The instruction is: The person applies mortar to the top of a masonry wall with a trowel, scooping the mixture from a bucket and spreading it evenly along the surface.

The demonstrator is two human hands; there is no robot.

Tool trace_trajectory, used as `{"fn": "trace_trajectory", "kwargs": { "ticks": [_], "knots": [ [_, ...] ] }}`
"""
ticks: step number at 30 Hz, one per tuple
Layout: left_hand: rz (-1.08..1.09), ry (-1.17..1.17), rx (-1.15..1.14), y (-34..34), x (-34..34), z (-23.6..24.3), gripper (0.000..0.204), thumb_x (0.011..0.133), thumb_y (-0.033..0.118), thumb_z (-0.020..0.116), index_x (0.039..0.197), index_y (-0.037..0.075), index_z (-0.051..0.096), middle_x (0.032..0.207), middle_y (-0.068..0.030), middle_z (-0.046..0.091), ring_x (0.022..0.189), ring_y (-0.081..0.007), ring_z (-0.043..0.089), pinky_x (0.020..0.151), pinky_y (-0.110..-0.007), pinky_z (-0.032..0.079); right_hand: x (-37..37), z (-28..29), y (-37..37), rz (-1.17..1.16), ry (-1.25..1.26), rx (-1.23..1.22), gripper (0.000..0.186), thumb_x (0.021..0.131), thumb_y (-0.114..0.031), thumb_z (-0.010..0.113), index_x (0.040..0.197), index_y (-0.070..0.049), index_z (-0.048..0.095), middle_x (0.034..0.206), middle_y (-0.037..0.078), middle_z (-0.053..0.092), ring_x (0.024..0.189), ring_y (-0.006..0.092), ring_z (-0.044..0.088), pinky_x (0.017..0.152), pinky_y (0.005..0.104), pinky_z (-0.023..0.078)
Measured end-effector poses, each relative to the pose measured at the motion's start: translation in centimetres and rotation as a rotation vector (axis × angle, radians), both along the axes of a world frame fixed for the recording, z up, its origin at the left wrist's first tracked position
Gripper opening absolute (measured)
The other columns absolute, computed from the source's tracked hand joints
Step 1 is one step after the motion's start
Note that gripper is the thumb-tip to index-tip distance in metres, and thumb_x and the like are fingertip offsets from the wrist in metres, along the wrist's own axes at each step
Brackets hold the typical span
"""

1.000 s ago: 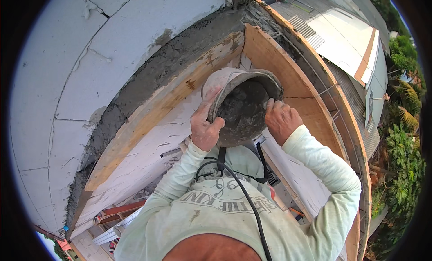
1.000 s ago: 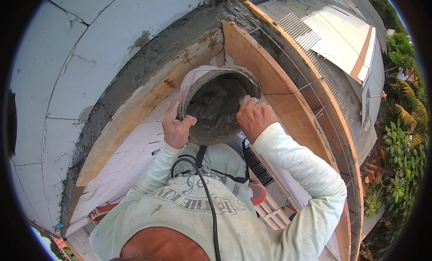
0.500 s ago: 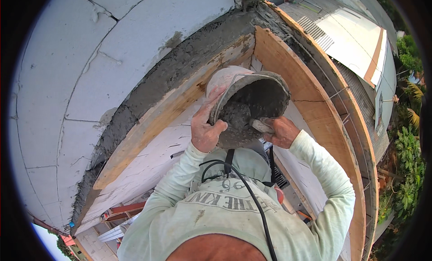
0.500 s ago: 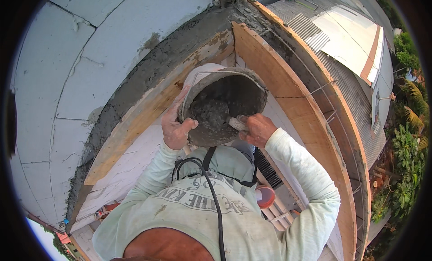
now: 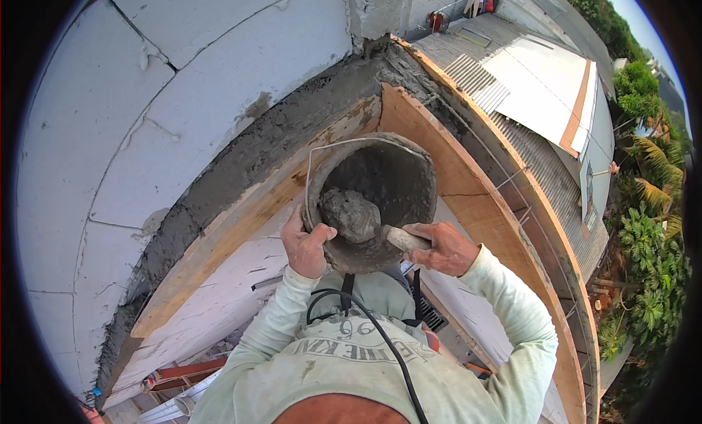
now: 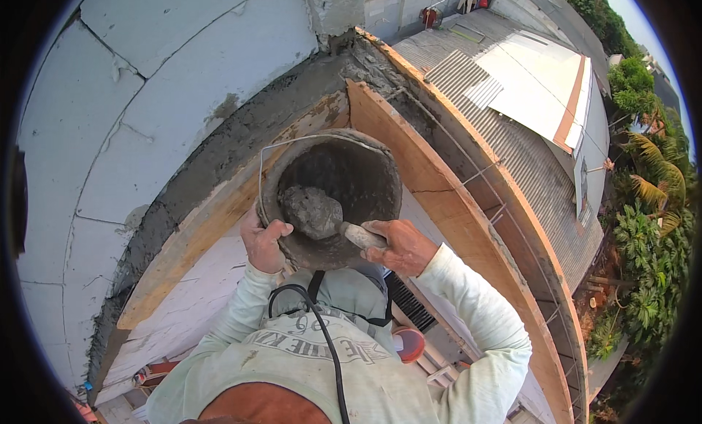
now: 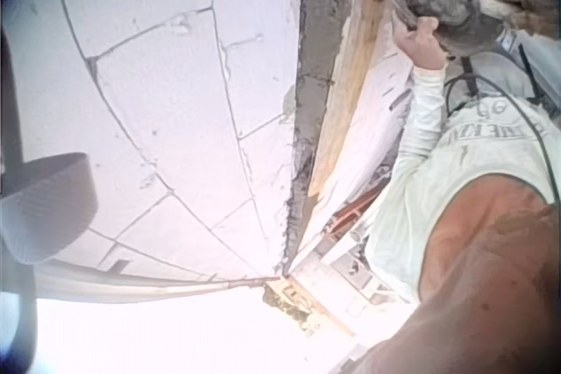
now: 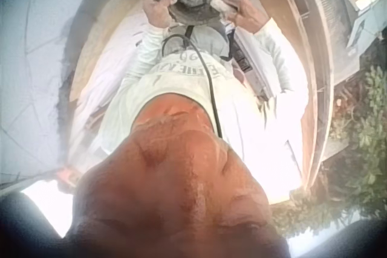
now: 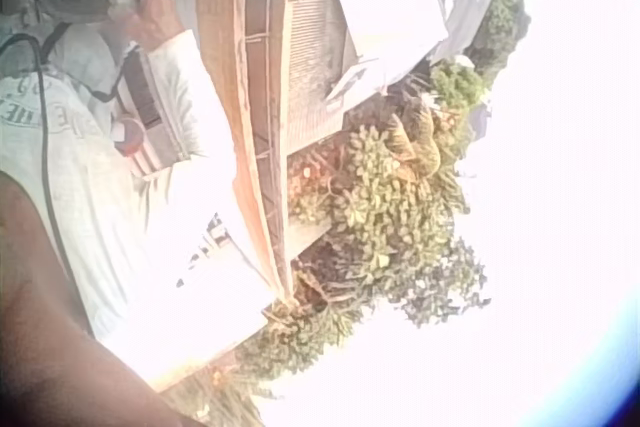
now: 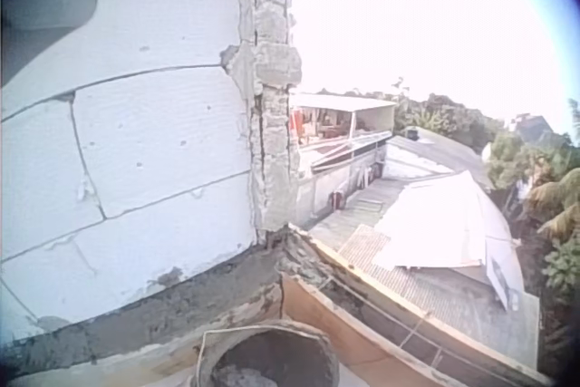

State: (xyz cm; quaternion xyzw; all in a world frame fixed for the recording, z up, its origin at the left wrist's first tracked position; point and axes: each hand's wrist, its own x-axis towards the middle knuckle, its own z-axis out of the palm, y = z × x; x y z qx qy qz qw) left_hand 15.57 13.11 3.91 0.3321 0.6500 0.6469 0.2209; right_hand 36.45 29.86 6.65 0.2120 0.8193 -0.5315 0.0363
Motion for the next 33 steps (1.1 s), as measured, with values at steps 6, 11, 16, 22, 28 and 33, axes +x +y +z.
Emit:
{"fn": "trace_trajectory", "kwargs": {
  "ticks": [6,11,16,22,28,33],
  "knots": [
    [0.059,-0.148,0.047,0.5,0.2,0.0,0.048,0.068,0.000,0.055,0.115,-0.009,0.057,0.102,-0.0094,0.065,0.090,-0.0169,0.059,0.088,-0.026,0.045,2.3,7.0,0.8,-0.115,-0.143,-0.083,0.049,0.083,-0.017,0.068,0.125,0.004,0.058,0.083,0.014,0.069,0.068,0.0198,0.065,0.068,0.0341,0.053],
    [0.100,-0.314,0.028,0.6,0.0,-0.1,0.039,0.066,0.001,0.054,0.104,-0.008,0.059,0.098,-0.0078,0.064,0.087,-0.0160,0.057,0.086,-0.025,0.044,4.4,11.8,2.6,-0.333,-0.087,-0.040,0.051,0.085,-0.020,0.070,0.129,0.004,0.056,0.076,0.005,0.060,0.058,0.0107,0.053,0.055,0.0278,0.047],
    [0.075,-0.254,0.042,0.6,-0.1,-0.8,0.054,0.068,0.000,0.053,0.122,-0.009,0.056,0.107,-0.0093,0.066,0.096,-0.0157,0.060,0.091,-0.026,0.045,3.5,13.7,6.1,-0.428,0.060,0.305,0.050,0.085,-0.016,0.069,0.128,0.004,0.055,0.078,0.011,0.064,0.060,0.0173,0.059,0.058,0.0318,0.049],
    [0.080,-0.273,0.058,0.8,0.3,-0.1,0.057,0.067,0.003,0.054,0.123,-0.009,0.056,0.111,-0.0102,0.066,0.100,-0.0172,0.059,0.095,-0.027,0.043,-2.9,9.7,9.2,-0.354,-0.298,1.283,0.053,0.084,-0.012,0.065,0.132,0.003,0.050,0.094,0.018,0.061,0.077,0.0340,0.066,0.064,0.0436,0.053],
    [0.104,-0.148,0.013,0.1,0.1,0.1,0.061,0.067,0.003,0.054,0.127,-0.007,0.054,0.113,-0.0113,0.065,0.100,-0.0176,0.059,0.094,-0.028,0.044,-4.1,10.0,10.8,-0.405,-0.154,1.442,0.053,0.086,-0.017,0.064,0.134,0.001,0.050,0.094,0.016,0.060,0.074,0.0327,0.066,0.062,0.0406,0.053],
    [0.119,-0.216,-0.003,0.1,0.0,-0.7,0.064,0.066,0.004,0.055,0.129,-0.007,0.053,0.114,-0.0117,0.065,0.102,-0.0184,0.059,0.095,-0.029,0.044,-3.4,9.9,12.5,-0.345,-0.199,1.178,0.055,0.084,-0.016,0.065,0.134,0.002,0.049,0.096,0.022,0.063,0.083,0.0398,0.065,0.072,0.0463,0.051]
  ]
}}
